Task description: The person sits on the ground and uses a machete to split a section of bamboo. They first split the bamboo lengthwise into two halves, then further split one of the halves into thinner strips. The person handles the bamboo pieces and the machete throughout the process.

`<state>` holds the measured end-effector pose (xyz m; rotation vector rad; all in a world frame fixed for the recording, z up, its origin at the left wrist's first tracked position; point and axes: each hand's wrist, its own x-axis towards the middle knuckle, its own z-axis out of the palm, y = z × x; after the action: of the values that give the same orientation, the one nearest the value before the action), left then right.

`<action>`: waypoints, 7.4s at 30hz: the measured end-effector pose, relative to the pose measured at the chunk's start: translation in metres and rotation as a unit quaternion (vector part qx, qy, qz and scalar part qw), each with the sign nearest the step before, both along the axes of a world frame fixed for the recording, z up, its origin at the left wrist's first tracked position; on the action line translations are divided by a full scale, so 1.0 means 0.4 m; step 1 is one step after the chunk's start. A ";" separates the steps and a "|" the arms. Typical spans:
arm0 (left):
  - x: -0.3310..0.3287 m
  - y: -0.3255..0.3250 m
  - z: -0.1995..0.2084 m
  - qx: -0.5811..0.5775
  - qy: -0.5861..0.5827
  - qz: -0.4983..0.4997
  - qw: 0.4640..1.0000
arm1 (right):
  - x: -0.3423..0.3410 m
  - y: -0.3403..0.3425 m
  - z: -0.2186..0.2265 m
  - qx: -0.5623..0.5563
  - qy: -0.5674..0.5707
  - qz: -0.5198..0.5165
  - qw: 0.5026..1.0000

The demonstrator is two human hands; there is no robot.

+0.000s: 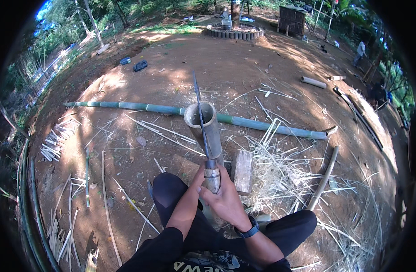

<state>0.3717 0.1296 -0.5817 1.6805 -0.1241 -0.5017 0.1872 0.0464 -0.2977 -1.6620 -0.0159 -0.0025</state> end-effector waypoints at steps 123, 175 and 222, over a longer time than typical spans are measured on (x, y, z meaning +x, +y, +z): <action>-0.014 -0.122 0.072 0.052 -0.206 0.031 0.977 | -0.069 -0.213 0.073 -0.222 -0.008 -0.151 0.963; -0.021 -0.125 0.091 0.036 -0.168 0.043 0.984 | -0.063 -0.208 0.076 -0.219 0.026 -0.154 0.963; 0.016 -0.116 0.027 0.027 -0.143 0.006 0.989 | -0.063 -0.208 0.068 -0.224 0.027 -0.146 0.963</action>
<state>0.3780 0.0833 -0.5709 1.7979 -0.3113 -0.2547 0.1620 -0.0366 -0.2707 -2.1027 0.2906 -0.1904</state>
